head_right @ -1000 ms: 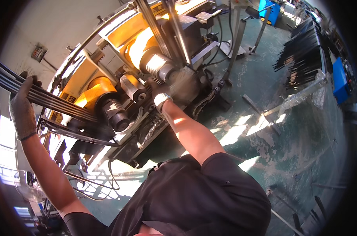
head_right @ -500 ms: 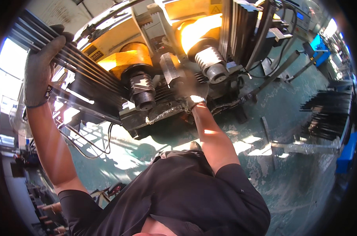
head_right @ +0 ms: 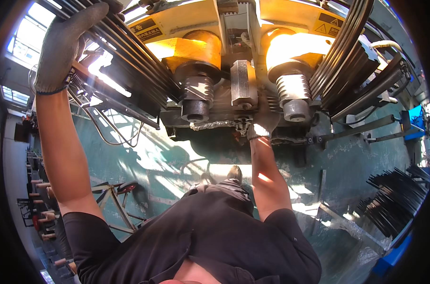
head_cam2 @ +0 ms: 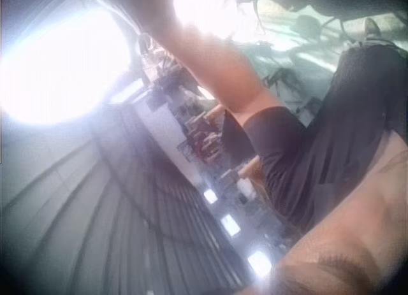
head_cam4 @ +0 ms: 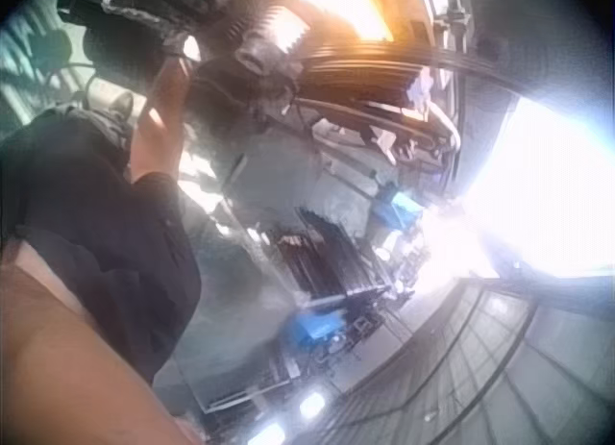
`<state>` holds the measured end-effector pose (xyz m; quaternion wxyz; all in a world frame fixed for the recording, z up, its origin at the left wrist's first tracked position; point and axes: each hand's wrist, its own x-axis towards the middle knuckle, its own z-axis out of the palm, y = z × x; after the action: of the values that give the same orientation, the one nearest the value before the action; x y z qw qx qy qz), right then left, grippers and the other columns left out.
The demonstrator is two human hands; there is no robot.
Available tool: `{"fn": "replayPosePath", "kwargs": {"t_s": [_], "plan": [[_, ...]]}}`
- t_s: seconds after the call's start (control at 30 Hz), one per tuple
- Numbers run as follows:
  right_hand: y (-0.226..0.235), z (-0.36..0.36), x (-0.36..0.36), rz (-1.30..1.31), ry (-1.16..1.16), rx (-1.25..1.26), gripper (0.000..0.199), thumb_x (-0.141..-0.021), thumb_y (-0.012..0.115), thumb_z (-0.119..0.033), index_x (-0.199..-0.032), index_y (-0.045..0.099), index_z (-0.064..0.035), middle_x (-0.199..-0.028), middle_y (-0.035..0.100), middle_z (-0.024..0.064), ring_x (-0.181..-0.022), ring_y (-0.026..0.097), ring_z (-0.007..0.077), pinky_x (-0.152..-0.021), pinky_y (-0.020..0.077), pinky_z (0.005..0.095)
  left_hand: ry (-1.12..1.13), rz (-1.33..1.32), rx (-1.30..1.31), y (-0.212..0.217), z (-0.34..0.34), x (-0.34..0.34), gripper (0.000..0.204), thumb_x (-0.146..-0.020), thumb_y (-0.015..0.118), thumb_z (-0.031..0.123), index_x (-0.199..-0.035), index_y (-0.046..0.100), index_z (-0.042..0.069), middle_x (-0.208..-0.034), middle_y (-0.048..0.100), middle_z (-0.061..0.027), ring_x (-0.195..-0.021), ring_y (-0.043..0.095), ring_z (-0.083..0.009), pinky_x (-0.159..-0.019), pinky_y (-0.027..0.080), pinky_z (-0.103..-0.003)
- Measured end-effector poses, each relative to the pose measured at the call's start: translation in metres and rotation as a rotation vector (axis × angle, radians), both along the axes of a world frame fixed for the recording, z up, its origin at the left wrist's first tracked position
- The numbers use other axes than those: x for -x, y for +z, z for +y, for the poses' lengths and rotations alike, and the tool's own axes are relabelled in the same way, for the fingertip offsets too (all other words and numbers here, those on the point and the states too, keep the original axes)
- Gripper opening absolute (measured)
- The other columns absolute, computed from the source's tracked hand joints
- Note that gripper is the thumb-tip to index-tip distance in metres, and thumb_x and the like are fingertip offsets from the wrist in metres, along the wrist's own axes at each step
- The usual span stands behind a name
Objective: The person repeatedly picks up bundles of long metal rods from a rack and feeds them into a yellow industrial machine. The person then removes the processed rods and places them back onto the rack. This cycle repeats throughout the video.
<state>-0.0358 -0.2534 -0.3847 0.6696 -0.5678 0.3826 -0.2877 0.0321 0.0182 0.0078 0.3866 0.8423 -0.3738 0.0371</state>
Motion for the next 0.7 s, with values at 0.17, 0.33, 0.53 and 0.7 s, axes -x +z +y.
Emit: {"fn": "replayPosePath", "kwargs": {"t_s": [0.17,0.33,0.53,0.7], "plan": [[0.004,-0.005,-0.002,0.134,-0.012,0.026,0.049,-0.087,0.085,-0.037,-0.107,0.075,0.0064,-0.104,0.077,0.0103,-0.087,0.071,0.016,-0.081,0.0574,0.0345,0.009,0.004,-0.021,0.006,-0.005,-0.001,0.032,-0.097,0.065,0.016,-0.123,0.066,-0.002,-0.101,0.072,-0.0125,-0.091,0.072,-0.0214,-0.085,0.058,-0.035],[-0.1,-0.04,-0.033,-0.268,0.22,-0.224,0.045,-0.086,0.084,-0.031,-0.112,0.074,0.0045,-0.108,0.076,0.0117,-0.09,0.071,0.0178,-0.082,0.0585,0.0333,0.015,-0.014,-0.043,0.013,-0.007,0.001,0.03,-0.096,0.064,0.014,-0.12,0.066,-0.004,-0.097,0.071,-0.0115,-0.087,0.07,-0.0208,-0.081,0.057,-0.034],[-0.065,-0.069,-0.015,-0.27,0.855,0.377,0.024,-0.089,0.069,-0.01,-0.112,0.071,-0.0042,-0.101,0.07,0.0067,-0.093,0.068,0.0173,-0.079,0.0582,0.0323,0.078,-0.073,-0.024,0.018,0.01,0.033,0.028,-0.094,0.062,0.011,-0.117,0.065,-0.005,-0.092,0.069,-0.0104,-0.081,0.068,-0.0199,-0.076,0.057,-0.034],[0.011,0.021,0.109,0.258,0.367,0.65,0.051,-0.087,0.079,-0.032,-0.127,0.069,-0.0023,-0.109,0.076,0.0129,-0.099,0.073,0.0242,-0.087,0.0594,0.0394,0.282,-0.572,0.068,-0.013,0.054,0.118,0.019,-0.09,0.062,0.011,-0.102,0.063,-0.005,-0.081,0.066,-0.0105,-0.073,0.066,-0.0213,-0.069,0.055,-0.036]]}}
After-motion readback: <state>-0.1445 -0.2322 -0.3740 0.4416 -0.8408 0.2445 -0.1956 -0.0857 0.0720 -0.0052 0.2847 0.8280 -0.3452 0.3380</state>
